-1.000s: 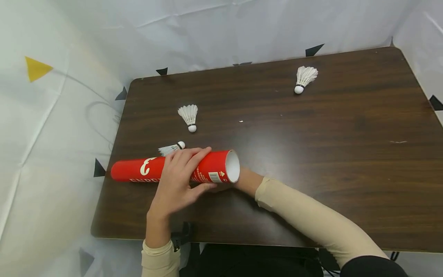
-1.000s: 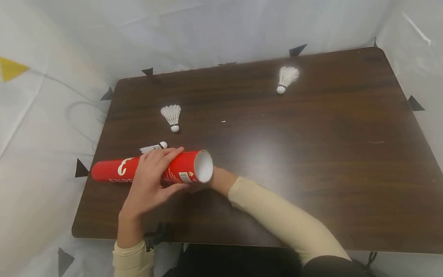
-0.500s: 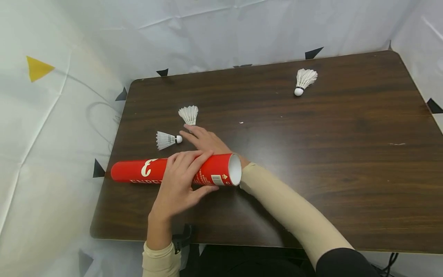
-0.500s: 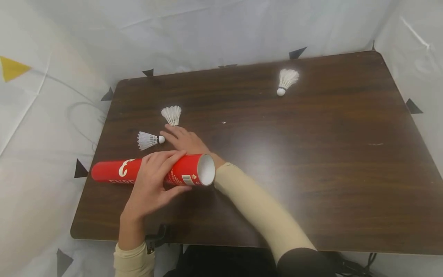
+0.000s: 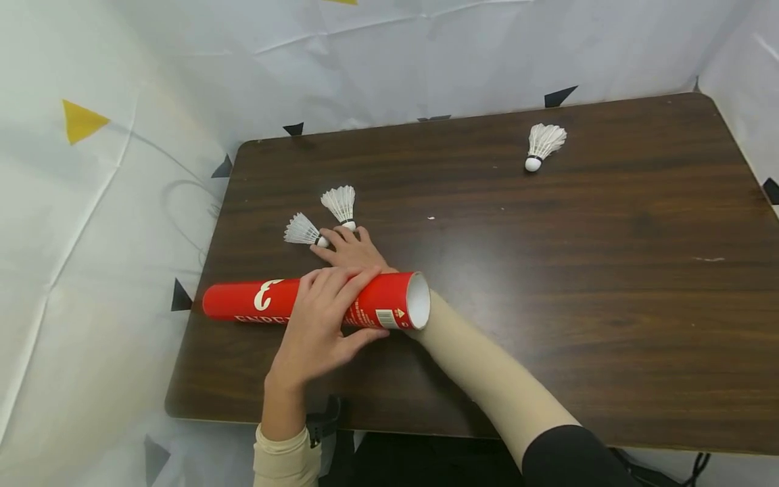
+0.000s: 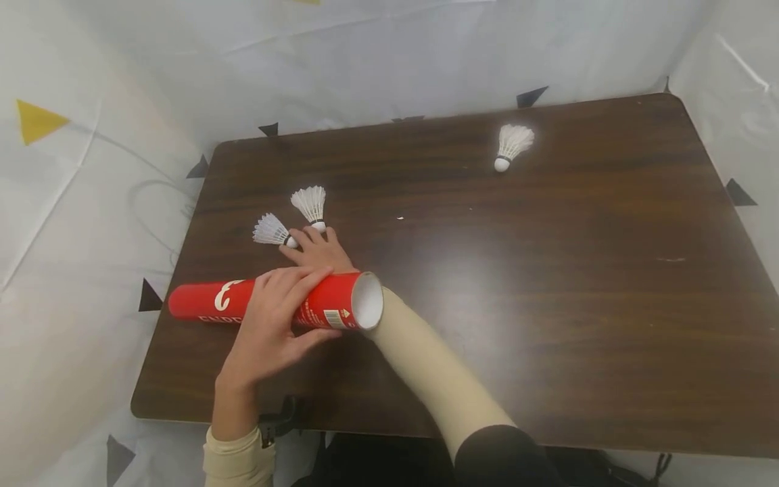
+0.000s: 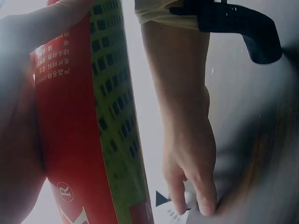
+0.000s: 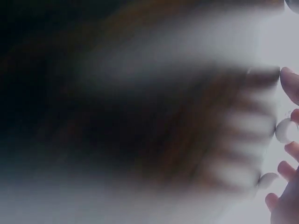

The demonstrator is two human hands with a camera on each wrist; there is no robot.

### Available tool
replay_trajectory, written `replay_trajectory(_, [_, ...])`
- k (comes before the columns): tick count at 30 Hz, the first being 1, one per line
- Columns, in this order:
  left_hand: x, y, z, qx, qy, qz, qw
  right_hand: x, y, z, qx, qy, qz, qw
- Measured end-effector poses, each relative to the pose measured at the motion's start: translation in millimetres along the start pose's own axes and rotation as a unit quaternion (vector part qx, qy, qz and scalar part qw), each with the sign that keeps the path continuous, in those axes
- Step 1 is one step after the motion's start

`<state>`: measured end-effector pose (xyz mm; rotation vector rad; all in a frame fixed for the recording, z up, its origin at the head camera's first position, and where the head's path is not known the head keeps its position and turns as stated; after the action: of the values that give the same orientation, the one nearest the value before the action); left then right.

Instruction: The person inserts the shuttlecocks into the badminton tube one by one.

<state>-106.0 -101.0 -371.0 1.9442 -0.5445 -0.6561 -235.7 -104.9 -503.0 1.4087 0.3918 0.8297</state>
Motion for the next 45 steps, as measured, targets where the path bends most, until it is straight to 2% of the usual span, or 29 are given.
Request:
replay_trajectory(5, [-0.5, 0.9, -0.3, 0.005, -0.001, 0.0, 1.0, 14.9, 10, -2, 0.0, 0.003, -0.029, 0.9996])
replay_trajectory(8, [-0.9, 0.6, -0.7, 0.004, -0.004, 0.001, 1.0, 31.4, 15, -2, 0.003, 0.014, -0.043, 0.999])
replay_trajectory(11, [-0.8, 0.1, -0.3, 0.004, -0.004, 0.002, 1.0, 51.3, 18, -4, 0.008, 0.022, -0.038, 0.999])
replay_trajectory(14, [0.0, 0.4, 0.3, 0.005, -0.002, 0.002, 1.0, 68.9, 15, -11, 0.013, 0.003, -0.019, 0.9997])
replay_trajectory(17, [0.7, 1.0, 0.7, 0.004, 0.001, 0.003, 1.0, 84.1, 12, -25, 0.006, -0.04, -0.001, 0.9992])
replay_trajectory(19, [1.1, 1.0, 1.1, 0.004, 0.004, 0.003, 1.0, 96.2, 14, -36, -0.031, -0.065, -0.007, 0.9974])
replay_trajectory(21, [1.6, 0.4, 1.6, 0.004, 0.008, 0.006, 0.9999, 110.5, 17, -47, -0.093, -0.084, -0.022, 0.9919])
replay_trajectory(25, [2.5, -1.0, 1.8, 0.002, 0.014, 0.01, 0.9999, 140.0, 17, -67, -0.208, -0.098, -0.046, 0.9721])
replay_trajectory(30, [1.9, -1.7, 0.2, -0.002, 0.009, 0.012, 0.9999, 173.7, 9, -81, -0.258, -0.096, -0.027, 0.9611])
replay_trajectory(33, [0.9, -1.6, -1.0, 0.0, 0.006, 0.009, 0.9999, 194.5, 11, -91, -0.282, -0.108, -0.034, 0.9527])
replay_trajectory(36, [-0.2, -2.0, -2.3, 0.002, 0.004, 0.008, 1.0, 216.6, 18, -103, -0.31, -0.131, -0.071, 0.9391])
replay_trajectory(40, [-1.4, -3.1, -3.6, 0.002, 0.002, 0.008, 1.0, 247.5, 34, -115, -0.318, -0.147, -0.159, 0.9231])
replay_trajectory(45, [-1.4, -3.4, -2.7, -0.001, 0.001, 0.009, 1.0, 283.5, 59, -116, -0.273, -0.137, -0.29, 0.9072])
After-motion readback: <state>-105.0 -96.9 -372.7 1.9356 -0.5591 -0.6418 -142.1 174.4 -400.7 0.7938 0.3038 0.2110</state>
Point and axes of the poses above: each hand's wrist, its own x-axis away from the middle knuckle, its own y-axis out of the back of the hand, z = x × y, the point moved 8 cm from there along -x, towards the middle knuckle, and after that the axes turned 10 degrees about z, right-handed, at the moved point
